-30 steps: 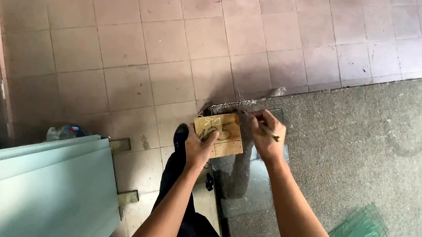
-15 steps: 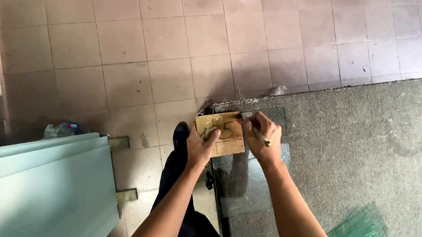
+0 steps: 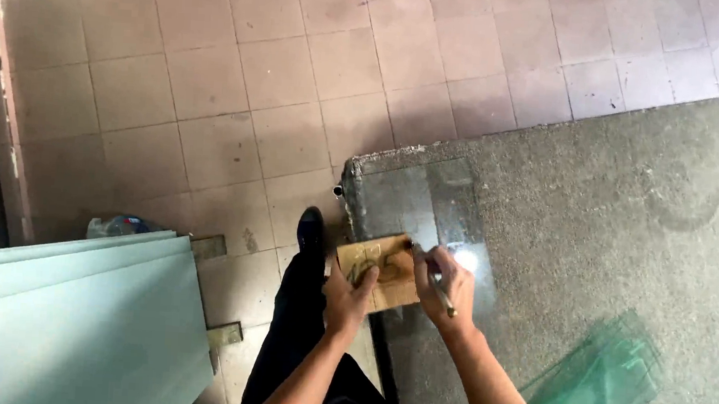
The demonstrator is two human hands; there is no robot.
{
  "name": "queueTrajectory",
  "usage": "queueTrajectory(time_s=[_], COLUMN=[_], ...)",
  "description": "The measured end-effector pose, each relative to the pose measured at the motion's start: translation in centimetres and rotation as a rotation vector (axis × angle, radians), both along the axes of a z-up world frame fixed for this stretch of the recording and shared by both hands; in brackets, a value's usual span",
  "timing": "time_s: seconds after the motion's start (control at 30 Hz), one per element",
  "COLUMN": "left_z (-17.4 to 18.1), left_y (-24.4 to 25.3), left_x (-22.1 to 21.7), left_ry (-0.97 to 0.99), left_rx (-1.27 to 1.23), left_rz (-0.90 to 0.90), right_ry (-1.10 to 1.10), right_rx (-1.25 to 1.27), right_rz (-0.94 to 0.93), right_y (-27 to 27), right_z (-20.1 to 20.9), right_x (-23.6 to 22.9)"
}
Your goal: A person in a workshop uses a marking tool and a wooden template to mark glass panes on a workbench.
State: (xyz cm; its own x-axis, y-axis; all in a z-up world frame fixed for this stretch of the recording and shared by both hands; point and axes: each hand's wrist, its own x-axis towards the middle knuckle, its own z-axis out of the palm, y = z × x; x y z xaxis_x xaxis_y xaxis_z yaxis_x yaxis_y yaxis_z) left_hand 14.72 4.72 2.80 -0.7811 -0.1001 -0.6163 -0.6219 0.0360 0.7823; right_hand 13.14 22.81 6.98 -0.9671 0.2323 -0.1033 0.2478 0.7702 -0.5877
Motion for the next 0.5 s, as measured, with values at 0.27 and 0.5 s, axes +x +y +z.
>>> queueTrajectory(time_s=[0.27, 0.5], left_z=[0.6, -0.2], left_y=[1.2, 0.7], left_x=[12.3, 13.6], left_ry=[0.072, 0.135], left_rx=[0.062, 0.047], left_rz=[0.098, 0.004], right_ry=[-0.007, -0.338], right_rx=[0.017, 0.021], right_rz=[0.083, -0.102], right_y=[2.8, 1.9], right_z=[-0.6, 3.4], right_x=[15.7, 15.9])
